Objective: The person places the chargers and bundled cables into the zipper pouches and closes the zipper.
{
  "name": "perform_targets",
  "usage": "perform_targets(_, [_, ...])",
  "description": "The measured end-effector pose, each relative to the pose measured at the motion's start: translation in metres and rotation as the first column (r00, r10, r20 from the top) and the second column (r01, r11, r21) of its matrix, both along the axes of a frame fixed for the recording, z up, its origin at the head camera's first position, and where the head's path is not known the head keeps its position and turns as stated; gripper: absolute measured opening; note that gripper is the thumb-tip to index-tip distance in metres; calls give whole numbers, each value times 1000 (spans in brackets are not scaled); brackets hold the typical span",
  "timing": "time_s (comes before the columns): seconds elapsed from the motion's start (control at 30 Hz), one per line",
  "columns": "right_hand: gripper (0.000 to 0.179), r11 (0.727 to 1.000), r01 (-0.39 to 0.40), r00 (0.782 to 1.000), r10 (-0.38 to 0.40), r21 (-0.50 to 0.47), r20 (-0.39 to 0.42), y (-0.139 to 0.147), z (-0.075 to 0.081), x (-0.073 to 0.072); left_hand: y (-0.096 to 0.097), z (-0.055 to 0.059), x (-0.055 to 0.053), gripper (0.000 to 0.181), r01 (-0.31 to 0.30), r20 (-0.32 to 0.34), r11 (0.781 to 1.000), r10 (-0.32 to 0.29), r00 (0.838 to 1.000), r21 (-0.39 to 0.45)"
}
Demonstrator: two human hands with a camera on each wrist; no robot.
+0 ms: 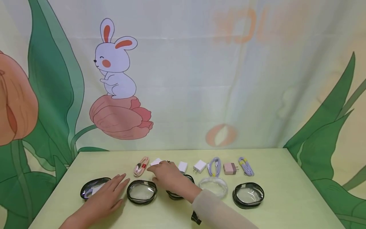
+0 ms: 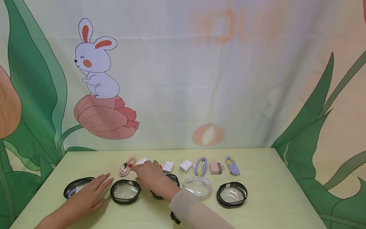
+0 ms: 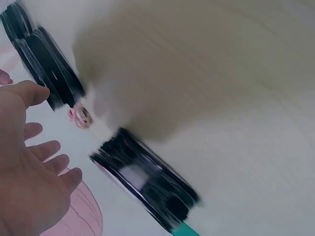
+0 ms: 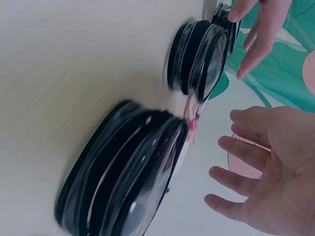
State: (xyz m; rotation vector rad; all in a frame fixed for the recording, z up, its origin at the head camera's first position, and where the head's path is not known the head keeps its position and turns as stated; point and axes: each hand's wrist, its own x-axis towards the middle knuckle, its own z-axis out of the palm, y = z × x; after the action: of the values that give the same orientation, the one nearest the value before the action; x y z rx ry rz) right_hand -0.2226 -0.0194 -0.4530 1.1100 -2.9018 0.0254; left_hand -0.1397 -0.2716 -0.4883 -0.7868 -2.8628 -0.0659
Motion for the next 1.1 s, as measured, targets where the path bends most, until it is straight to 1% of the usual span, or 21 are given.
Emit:
perform_targets(0.1, [45, 1000, -5, 1000, 5, 11, 0, 10, 0, 0, 9, -2, -1, 60, 26, 17, 999, -27, 999, 47])
perform_targets(0.17, [46, 1000, -9, 1000, 9, 21, -6, 16, 0, 0, 13, -4, -1, 60, 38, 40, 996, -41, 998, 83])
perform_targets(0.27, [45, 1000, -12, 1000, 13, 28, -11, 23, 0, 0, 19, -5, -1, 60, 76, 32, 991, -79, 996, 106])
perform_targets(0.4, [45, 999, -2, 1000, 2, 36, -23, 33, 0, -1, 27, -3, -4, 60, 120, 31, 988, -124, 992, 95])
perform_targets(0.53, [47, 999, 19, 1000, -18, 42, -20, 39, 2, -3, 30, -1, -10, 59, 165, 79, 984, -169, 982, 64])
perform_targets(0.63, [48, 1000, 21, 1000, -21, 23, -13, 42, 2, -4, 31, -1, -14, 59, 178, 136, 983, -182, 974, 42])
perform_targets(0.73, [48, 1000, 10, 1000, -10, 10, -15, 42, 2, -6, 32, -1, -17, 58, 158, 184, 987, -159, 970, 20])
perform_targets(0.8, [48, 1000, 3, 1000, -3, 11, -18, 42, 1, -7, 33, -2, -18, 58, 141, 181, 990, -139, 974, 5])
perform_targets(0.93, [48, 1000, -2, 1000, 2, 0, -10, 39, 0, -7, 36, -3, -18, 58, 48, 162, 999, -45, 986, -14])
perform_targets(1.03, [48, 1000, 1, 1000, -1, -10, 7, 38, -1, -6, 39, -3, -16, 64, -36, 186, 999, 38, 982, -15])
perform_targets(1.1, [48, 1000, 5, 1000, -5, -2, 12, 37, -2, -6, 40, -1, -14, 69, -64, 200, 998, 67, 978, -19])
